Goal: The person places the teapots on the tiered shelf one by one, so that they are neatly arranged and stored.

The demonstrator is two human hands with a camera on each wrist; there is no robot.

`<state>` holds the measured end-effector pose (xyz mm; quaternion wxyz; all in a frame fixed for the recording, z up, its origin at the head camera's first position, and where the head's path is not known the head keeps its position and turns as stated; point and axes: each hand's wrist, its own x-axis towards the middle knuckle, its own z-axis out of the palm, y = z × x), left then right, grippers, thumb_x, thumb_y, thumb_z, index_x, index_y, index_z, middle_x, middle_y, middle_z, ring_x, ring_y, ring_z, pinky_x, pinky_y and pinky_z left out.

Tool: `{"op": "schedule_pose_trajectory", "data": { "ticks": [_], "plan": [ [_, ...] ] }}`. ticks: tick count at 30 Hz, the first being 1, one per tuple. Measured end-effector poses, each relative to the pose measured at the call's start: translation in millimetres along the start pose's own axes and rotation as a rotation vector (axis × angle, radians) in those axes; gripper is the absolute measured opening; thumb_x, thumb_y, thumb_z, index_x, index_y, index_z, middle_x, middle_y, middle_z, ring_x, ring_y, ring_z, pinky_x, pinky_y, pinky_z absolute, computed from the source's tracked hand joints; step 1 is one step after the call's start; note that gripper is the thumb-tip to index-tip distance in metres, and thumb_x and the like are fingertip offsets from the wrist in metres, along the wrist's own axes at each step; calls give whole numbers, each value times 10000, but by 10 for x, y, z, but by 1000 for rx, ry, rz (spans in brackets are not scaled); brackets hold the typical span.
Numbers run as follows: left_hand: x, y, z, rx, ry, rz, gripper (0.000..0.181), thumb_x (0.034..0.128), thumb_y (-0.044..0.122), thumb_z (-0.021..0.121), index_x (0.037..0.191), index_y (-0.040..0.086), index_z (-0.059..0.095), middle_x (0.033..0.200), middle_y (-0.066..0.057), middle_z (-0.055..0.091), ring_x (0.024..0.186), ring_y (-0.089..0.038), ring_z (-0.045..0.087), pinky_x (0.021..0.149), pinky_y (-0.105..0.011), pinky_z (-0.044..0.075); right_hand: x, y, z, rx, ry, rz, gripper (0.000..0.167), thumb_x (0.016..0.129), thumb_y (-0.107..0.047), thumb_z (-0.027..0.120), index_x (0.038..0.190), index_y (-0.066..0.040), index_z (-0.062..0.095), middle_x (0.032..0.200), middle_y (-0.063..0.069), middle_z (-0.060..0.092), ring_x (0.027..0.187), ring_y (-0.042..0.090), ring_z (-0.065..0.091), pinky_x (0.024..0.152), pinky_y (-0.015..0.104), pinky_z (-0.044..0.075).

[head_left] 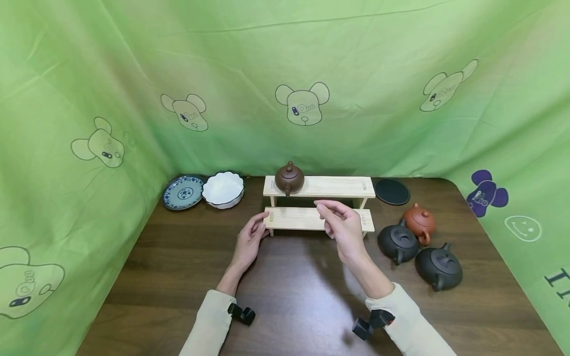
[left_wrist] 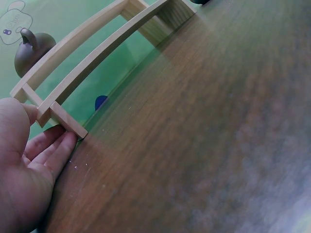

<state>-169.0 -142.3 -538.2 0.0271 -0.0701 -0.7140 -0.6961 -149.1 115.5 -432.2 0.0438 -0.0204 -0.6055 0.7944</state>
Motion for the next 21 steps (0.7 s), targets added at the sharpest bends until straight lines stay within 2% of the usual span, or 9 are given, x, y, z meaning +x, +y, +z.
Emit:
{"op": "schedule_pose_trajectory", "data": {
  "ticks": [13, 17, 21],
  "plan": [
    [10, 3, 0, 8, 10, -16, 383, 1174, 19, 503, 1543, -7, 600, 1514, -287, 633, 1362, -350, 648, 1137, -407, 602, -203, -77, -296, -90, 36, -35, 151, 1044, -36, 756, 1163, 41, 807, 768, -30, 657, 528, 56, 472, 457, 147, 344],
    [8, -11, -6, 11, 6, -3, 384, 1177, 33, 501, 1547, -3, 597, 1519, -289, 628, 1364, -336, 648, 1140, -414, 601, -276, -107, -400, -97, 38, -52, 133, 1047, -41, 757, 1148, 24, 815, 770, -26, 645, 538, 55, 465, 463, 148, 346],
    [-3, -52, -16, 17, -4, 43, 374, 1180, 67, 515, 1538, 6, 607, 1504, -303, 634, 1333, -283, 672, 1110, -381, 620, -346, -125, -513, -103, 51, -68, 101, 1047, -38, 758, 1096, -48, 846, 760, -24, 658, 534, 53, 474, 455, 148, 360]
  ]
}}
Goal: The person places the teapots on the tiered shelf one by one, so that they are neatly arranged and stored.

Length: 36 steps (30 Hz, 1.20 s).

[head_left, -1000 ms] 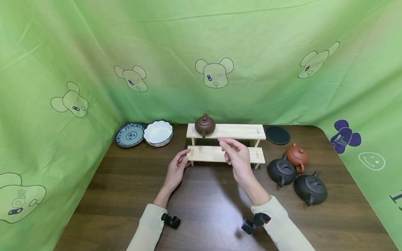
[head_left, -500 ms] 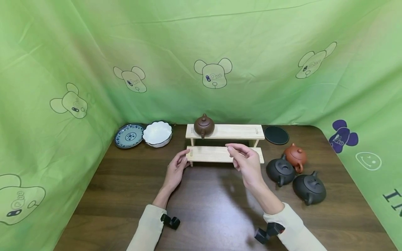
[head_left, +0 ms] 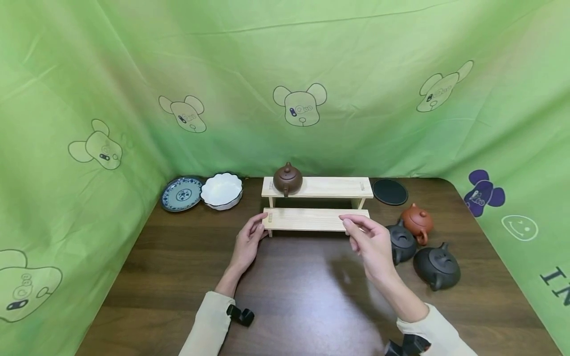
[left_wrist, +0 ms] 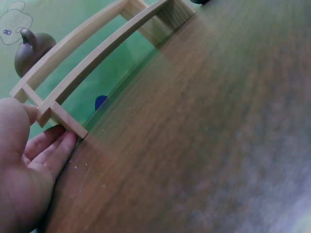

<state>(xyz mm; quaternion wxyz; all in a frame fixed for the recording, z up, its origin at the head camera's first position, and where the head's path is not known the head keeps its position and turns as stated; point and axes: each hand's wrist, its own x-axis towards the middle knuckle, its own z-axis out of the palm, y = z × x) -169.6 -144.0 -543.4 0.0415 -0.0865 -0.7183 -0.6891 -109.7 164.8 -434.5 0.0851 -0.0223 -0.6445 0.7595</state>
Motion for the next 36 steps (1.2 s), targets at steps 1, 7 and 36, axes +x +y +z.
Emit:
{"op": "schedule_pose_trajectory", "data": {
  "ticks": [1, 7, 36],
  "plan": [
    [-1, -15, -3, 3, -2, 16, 369, 1181, 83, 523, 1530, 7, 615, 1491, -307, 641, 1323, -274, 681, 1095, -369, 628, -16, 0, -33, -2, 6, -1, 106, 1049, -36, 757, 1088, -65, 851, 758, -25, 662, 532, 51, 476, 454, 149, 365],
    [12, -12, 8, 7, -14, 19, 371, 1182, 88, 525, 1532, 5, 611, 1503, -299, 636, 1329, -281, 677, 1097, -363, 626, -85, -25, -216, -1, 50, -19, 108, 1056, -20, 744, 1093, -37, 845, 742, -14, 664, 530, 54, 488, 445, 159, 368],
    [11, 29, 8, -11, -6, -29, 382, 1180, 38, 496, 1547, -22, 583, 1545, -282, 612, 1370, -306, 644, 1144, -414, 599, -462, -5, -925, -12, 122, -28, 168, 1068, 66, 674, 1113, 22, 830, 731, -27, 662, 513, 52, 498, 426, 380, 224]
  ]
}}
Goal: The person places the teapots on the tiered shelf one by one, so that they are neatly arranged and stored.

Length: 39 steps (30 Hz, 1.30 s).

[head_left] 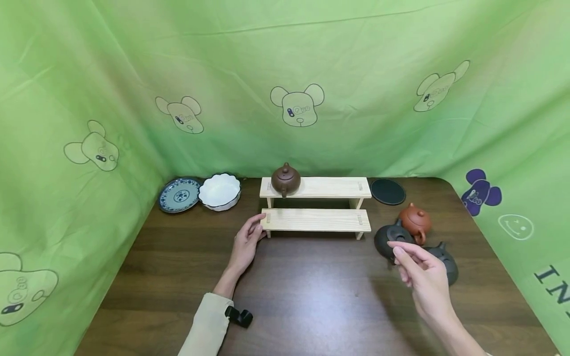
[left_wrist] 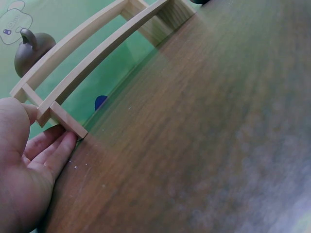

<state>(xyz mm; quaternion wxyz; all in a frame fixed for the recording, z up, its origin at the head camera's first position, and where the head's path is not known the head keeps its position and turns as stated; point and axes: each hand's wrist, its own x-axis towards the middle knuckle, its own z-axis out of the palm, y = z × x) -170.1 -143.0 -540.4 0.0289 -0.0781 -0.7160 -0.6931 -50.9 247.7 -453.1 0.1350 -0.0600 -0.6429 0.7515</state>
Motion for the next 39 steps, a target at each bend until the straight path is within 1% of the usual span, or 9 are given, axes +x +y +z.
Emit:
{"op": "schedule_pose_trajectory", "data": {
  "ticks": [2, 5, 8, 9, 14, 19, 24, 33, 39],
  "plan": [
    [-4, -21, -10, 5, -3, 29, 377, 1184, 67, 505, 1542, -11, 593, 1526, -288, 624, 1347, -267, 662, 1129, -400, 608, -10, 21, -55, 0, 11, 0, 175, 1064, 74, 674, 1115, 22, 833, 731, -22, 671, 513, 57, 501, 415, 368, 242],
    [5, -79, -28, -1, -8, 98, 370, 1185, 138, 540, 1524, 13, 622, 1485, -293, 650, 1312, -253, 690, 1088, -386, 635, -30, 54, -155, 2, 27, 5, 184, 1060, 85, 675, 1122, 21, 836, 730, -16, 681, 515, 64, 506, 411, 353, 257],
    [10, -103, -32, -13, -11, 119, 367, 1182, 172, 560, 1513, 33, 639, 1473, -289, 659, 1304, -248, 698, 1068, -359, 644, -59, 82, -274, 13, 42, 10, 206, 1058, 96, 668, 1137, 13, 839, 734, -16, 683, 516, 73, 502, 422, 366, 235],
    [10, -102, -30, -12, -13, 115, 368, 1182, 165, 558, 1515, 28, 635, 1477, -293, 656, 1310, -258, 694, 1071, -364, 643, -70, 90, -315, 17, 46, 10, 215, 1059, 101, 663, 1145, 12, 839, 736, -19, 682, 519, 76, 500, 428, 372, 224],
    [3, -29, -3, -4, 1, 30, 376, 1182, 57, 502, 1539, -15, 595, 1510, -309, 626, 1345, -303, 665, 1126, -405, 611, -128, 113, -497, 25, 70, 16, 235, 1067, 102, 649, 1185, 14, 832, 756, -20, 685, 535, 87, 498, 461, 387, 196],
    [17, -6, 6, -10, 8, -15, 383, 1179, 25, 492, 1547, -17, 588, 1521, -290, 625, 1358, -317, 649, 1147, -413, 597, -206, 158, -646, -5, 74, 21, 235, 1067, 105, 646, 1195, 25, 825, 756, -18, 692, 531, 102, 497, 476, 411, 190],
    [19, -8, 5, -21, 7, -20, 380, 1176, 20, 494, 1542, -5, 596, 1534, -267, 622, 1369, -322, 638, 1147, -400, 596, -248, 218, -787, -34, 86, 50, 241, 1064, 88, 665, 1172, -27, 848, 749, -34, 702, 527, 101, 501, 479, 420, 197],
    [-3, 2, 1, 1, 0, -14, 386, 1177, 33, 502, 1550, 4, 593, 1524, -282, 626, 1371, -354, 641, 1145, -416, 598, -302, 273, -1017, -29, 135, 116, 283, 1058, 79, 682, 1152, -110, 871, 706, -24, 684, 539, 87, 535, 414, 336, 311],
    [5, 0, -2, 1, 5, -24, 385, 1180, 47, 505, 1552, 19, 598, 1547, -254, 618, 1397, -359, 627, 1154, -408, 591, -336, 333, -1119, -56, 146, 182, 297, 1054, 48, 712, 1105, -197, 871, 740, -41, 735, 531, 80, 551, 400, 253, 377]
  ]
}}
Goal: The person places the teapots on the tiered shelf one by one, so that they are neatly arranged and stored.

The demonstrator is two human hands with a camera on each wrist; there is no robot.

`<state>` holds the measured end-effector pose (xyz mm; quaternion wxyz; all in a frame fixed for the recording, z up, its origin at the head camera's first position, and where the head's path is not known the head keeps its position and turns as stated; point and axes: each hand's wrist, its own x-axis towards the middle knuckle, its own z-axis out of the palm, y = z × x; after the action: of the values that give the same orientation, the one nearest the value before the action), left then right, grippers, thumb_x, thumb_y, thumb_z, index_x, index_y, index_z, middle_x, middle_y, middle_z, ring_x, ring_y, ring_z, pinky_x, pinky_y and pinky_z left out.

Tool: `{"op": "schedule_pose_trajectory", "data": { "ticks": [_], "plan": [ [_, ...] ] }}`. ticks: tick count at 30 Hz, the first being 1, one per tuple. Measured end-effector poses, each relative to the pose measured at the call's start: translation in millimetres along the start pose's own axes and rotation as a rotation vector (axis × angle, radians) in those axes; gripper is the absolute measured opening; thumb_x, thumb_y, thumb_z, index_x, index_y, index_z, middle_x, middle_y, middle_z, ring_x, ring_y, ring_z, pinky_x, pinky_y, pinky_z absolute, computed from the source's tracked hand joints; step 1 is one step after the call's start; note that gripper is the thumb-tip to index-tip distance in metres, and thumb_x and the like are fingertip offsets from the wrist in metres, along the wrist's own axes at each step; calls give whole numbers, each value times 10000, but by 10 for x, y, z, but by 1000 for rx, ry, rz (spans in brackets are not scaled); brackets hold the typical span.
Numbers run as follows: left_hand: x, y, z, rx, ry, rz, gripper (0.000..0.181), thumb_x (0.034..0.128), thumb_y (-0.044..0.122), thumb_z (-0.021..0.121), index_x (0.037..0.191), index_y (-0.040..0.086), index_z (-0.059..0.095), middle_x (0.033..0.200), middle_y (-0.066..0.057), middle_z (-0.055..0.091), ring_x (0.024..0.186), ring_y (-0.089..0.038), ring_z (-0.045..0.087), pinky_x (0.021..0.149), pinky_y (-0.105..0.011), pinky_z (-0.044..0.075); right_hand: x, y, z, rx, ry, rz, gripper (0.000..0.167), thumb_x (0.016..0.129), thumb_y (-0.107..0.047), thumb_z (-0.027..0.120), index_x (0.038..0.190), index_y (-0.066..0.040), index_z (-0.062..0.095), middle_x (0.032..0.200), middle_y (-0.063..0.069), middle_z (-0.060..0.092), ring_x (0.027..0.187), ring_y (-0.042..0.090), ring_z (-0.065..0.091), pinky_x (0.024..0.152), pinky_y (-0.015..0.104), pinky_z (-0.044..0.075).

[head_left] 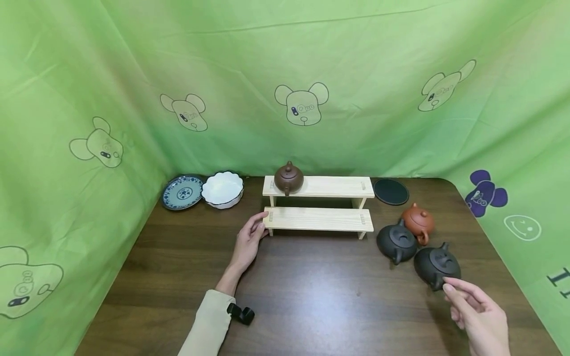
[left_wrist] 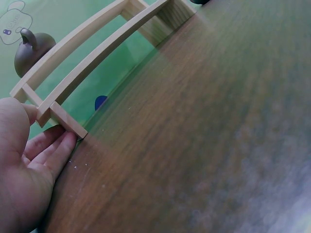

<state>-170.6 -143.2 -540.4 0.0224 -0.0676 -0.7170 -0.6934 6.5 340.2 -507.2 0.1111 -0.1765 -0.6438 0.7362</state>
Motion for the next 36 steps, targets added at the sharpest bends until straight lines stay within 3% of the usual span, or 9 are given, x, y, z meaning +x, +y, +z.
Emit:
{"op": "schedule_pose_trajectory", "data": {
  "ticks": [7, 15, 18, 21, 25, 29, 36],
  "plan": [
    [-10, -4, -13, 3, 1, 10, 384, 1179, 35, 497, 1550, 0, 592, 1534, -286, 617, 1380, -346, 638, 1152, -420, 593, -6, 128, -66, -35, -35, 37, 342, 1064, 33, 700, 1089, -289, 814, 750, -64, 752, 529, 60, 564, 412, 190, 443],
    [-29, -72, -47, 13, -8, 116, 375, 1184, 160, 551, 1525, 23, 624, 1492, -297, 644, 1315, -272, 688, 1078, -351, 636, 16, 272, -93, -82, -133, 59, 374, 1094, 31, 639, 1130, -335, 712, 801, -40, 765, 567, 68, 574, 429, 190, 465],
    [-19, -93, -53, 4, -10, 129, 379, 1183, 195, 563, 1523, 43, 634, 1491, -284, 650, 1324, -283, 688, 1076, -357, 638, 31, 303, -63, -88, -182, 51, 382, 1109, 29, 603, 1162, -327, 733, 823, -29, 769, 582, 65, 573, 415, 222, 426],
    [-12, -62, -37, 4, -11, 93, 377, 1187, 142, 538, 1537, 26, 614, 1513, -288, 633, 1360, -333, 666, 1113, -399, 620, 56, 304, -33, -87, -226, 76, 376, 1132, -8, 576, 1185, -327, 768, 848, -28, 758, 603, 68, 568, 421, 328, 304],
    [-14, -28, -16, 23, -10, 61, 381, 1184, 99, 524, 1548, 9, 596, 1527, -298, 618, 1370, -358, 653, 1128, -400, 609, 76, 287, 6, -94, -244, 122, 351, 1154, -64, 564, 1178, -340, 780, 866, -44, 734, 626, 68, 552, 529, 436, 172],
    [-13, -46, -13, 43, -7, 82, 374, 1183, 125, 540, 1535, 24, 614, 1520, -293, 624, 1342, -333, 674, 1096, -358, 625, 77, 287, 20, -70, -241, 136, 376, 1164, -57, 538, 1158, -332, 795, 868, -46, 721, 632, 67, 543, 558, 437, 142],
    [-10, -11, -2, 23, 3, 20, 382, 1180, 37, 496, 1548, 6, 595, 1567, -271, 596, 1400, -376, 624, 1150, -423, 594, 91, 297, 29, 2, -263, 96, 408, 1193, -81, 476, 1181, -295, 823, 870, -44, 717, 629, 64, 560, 549, 436, 131]
  ]
}}
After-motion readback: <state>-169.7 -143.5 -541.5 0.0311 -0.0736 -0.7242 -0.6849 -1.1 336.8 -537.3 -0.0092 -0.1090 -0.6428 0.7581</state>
